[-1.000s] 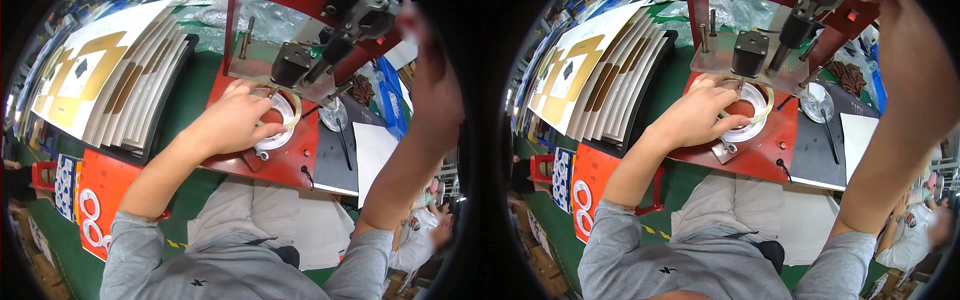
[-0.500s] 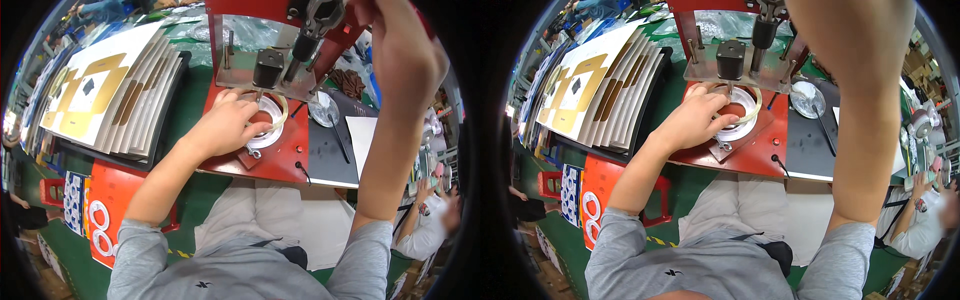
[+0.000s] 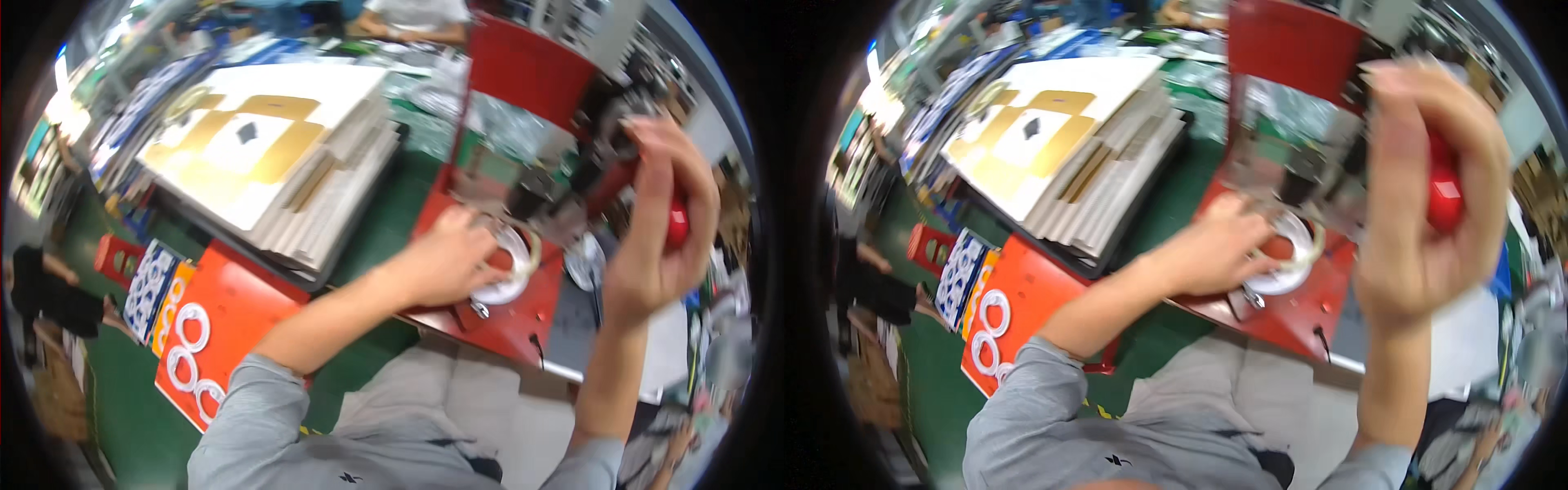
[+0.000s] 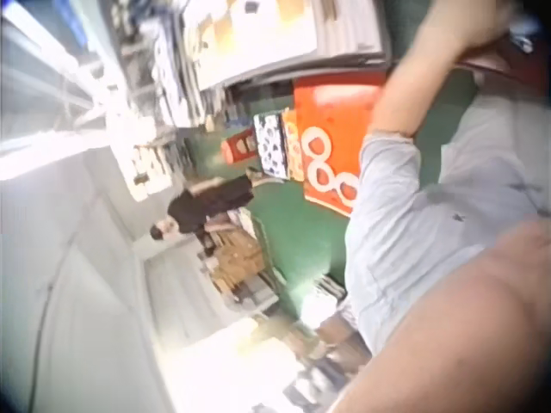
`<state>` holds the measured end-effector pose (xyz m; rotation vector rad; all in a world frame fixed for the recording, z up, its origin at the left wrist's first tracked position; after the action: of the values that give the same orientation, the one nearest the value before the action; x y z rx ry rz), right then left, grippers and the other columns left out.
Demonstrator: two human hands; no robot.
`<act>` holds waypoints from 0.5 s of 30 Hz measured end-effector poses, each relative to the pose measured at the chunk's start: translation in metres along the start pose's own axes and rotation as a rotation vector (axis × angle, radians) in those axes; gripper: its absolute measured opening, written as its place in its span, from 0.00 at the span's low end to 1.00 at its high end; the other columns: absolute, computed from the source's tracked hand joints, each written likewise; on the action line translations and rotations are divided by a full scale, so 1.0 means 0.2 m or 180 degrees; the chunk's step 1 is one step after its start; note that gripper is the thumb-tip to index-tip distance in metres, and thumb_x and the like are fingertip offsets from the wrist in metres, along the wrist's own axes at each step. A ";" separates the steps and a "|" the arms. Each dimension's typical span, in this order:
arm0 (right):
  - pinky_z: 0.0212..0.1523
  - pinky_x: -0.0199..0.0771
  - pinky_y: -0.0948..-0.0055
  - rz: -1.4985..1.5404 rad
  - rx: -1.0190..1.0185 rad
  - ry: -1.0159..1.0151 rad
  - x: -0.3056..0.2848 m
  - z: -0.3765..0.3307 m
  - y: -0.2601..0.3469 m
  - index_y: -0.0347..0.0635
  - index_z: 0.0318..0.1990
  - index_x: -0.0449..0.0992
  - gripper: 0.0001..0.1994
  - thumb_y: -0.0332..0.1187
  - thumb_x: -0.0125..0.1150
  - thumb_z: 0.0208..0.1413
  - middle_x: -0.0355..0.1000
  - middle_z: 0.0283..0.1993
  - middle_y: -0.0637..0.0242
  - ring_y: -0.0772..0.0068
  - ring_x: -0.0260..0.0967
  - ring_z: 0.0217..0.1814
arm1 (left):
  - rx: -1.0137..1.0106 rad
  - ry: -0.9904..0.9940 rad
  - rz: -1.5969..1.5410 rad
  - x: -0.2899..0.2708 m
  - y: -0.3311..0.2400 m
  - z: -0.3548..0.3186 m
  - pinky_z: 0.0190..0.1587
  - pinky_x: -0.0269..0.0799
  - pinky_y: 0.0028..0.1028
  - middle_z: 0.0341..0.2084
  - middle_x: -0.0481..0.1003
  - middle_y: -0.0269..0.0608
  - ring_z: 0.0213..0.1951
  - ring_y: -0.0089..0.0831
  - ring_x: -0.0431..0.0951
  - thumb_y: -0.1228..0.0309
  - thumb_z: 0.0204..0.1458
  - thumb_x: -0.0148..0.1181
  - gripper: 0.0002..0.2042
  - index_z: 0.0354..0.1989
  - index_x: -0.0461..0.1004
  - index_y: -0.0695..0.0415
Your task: Applying adhesive to circular components and using a manual press for assembly.
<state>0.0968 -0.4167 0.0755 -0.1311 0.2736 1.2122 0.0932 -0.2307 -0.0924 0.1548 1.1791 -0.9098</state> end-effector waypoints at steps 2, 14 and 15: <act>0.75 0.61 0.55 -0.0216 0.0182 0.0314 -0.03 -0.06 0.12 0.25 0.63 0.67 0.17 0.28 0.45 0.74 0.69 0.68 0.40 0.47 0.67 0.72 | 0.0101 -0.0479 -0.0111 -0.04 -0.03 -0.10 0.68 0.61 0.49 0.58 0.74 0.54 0.65 0.58 0.66 0.60 0.61 0.64 0.21 0.54 0.74 0.64; 0.77 0.43 0.42 -0.1688 0.2062 0.3257 -0.26 -0.98 0.30 0.37 0.67 0.71 0.27 0.31 0.63 0.59 0.61 0.76 0.58 0.41 0.47 0.82 | -0.1745 -0.1627 -0.1459 0.17 0.09 -0.56 0.62 0.69 0.38 0.56 0.74 0.55 0.59 0.48 0.75 0.68 0.63 0.63 0.21 0.61 0.72 0.63; 0.77 0.43 0.42 -0.1554 0.2150 0.3162 -0.24 -0.96 0.30 0.36 0.67 0.71 0.28 0.32 0.64 0.59 0.61 0.76 0.58 0.41 0.47 0.81 | -0.1792 -0.1698 -0.1380 0.15 0.09 -0.57 0.61 0.71 0.37 0.54 0.75 0.54 0.57 0.48 0.77 0.69 0.63 0.62 0.20 0.61 0.72 0.63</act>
<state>-0.0019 -0.4868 -0.0921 -0.1876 1.4104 0.4378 0.0248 -0.1734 -0.1712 -0.7813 0.9292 -0.8785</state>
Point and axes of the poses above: each hand's wrist, its own z-axis towards the middle knuckle, its own x-axis out of the palm, y = z × x, the point moved 2 cm from there along z, towards the middle knuckle
